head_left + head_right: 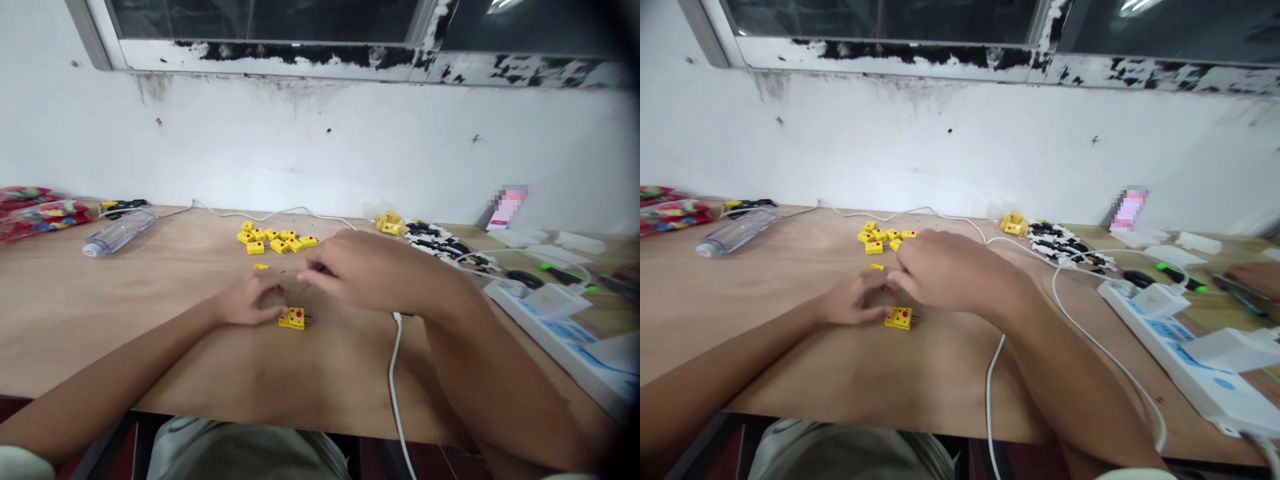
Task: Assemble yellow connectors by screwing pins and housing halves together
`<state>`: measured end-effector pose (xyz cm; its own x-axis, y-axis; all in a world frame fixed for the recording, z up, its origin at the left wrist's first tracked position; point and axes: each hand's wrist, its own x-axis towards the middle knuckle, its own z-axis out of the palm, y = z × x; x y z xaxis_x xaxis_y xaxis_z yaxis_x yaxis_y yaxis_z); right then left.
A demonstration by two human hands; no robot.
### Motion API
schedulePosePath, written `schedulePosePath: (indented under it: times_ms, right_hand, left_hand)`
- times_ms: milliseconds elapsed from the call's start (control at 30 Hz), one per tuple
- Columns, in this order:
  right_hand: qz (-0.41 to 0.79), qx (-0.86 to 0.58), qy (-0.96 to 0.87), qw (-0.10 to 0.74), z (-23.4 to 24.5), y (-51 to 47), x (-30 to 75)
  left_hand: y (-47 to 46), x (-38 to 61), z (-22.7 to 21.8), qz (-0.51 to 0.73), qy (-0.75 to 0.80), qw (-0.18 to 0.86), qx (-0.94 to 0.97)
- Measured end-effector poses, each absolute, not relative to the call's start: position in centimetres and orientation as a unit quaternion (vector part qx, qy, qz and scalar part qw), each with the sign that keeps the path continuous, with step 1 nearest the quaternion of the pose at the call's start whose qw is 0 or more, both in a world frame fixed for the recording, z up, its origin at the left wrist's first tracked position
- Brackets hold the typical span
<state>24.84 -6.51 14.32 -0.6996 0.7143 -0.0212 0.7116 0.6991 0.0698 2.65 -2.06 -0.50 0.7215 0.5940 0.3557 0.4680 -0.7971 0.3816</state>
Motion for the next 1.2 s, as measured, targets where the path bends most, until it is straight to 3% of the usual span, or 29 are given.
schedulePosePath:
  times_ms: [133, 300, 500, 733, 833, 1033, 1200]
  right_hand:
    - [0.046, 0.423, 0.904, -0.025, 14.3, -4.8, 26.2]
    - [0.055, 0.497, 0.861, -0.091, 9.2, -1.7, 26.2]
    - [0.069, 0.529, 0.840, -0.098, 1.6, 0.0, 27.2]
    - [0.062, 0.541, 0.833, -0.097, -2.4, 0.8, 28.2]
    - [0.074, 0.529, 0.836, -0.124, -2.5, 0.3, 28.2]
    - [-0.009, 0.381, 0.875, -0.299, -0.1, -2.7, 27.1]
    - [-0.069, 0.264, 0.905, -0.326, 0.3, -4.4, 25.4]
  left_hand:
    - [-0.2, 0.5, -0.3, 0.266, 0.380, 0.072, 0.883]
    - [2.1, -1.5, -2.1, 0.212, 0.390, 0.053, 0.895]
    - [2.3, -1.2, -2.3, 0.180, 0.413, 0.086, 0.889]
    - [1.0, -0.8, -1.4, 0.241, 0.412, 0.113, 0.871]
    - [0.3, 0.1, -1.1, 0.285, 0.408, 0.161, 0.852]
    - [-1.1, 2.2, -1.5, 0.379, 0.313, 0.383, 0.782]
    - [-1.8, 3.0, -1.9, 0.377, 0.283, 0.485, 0.737]
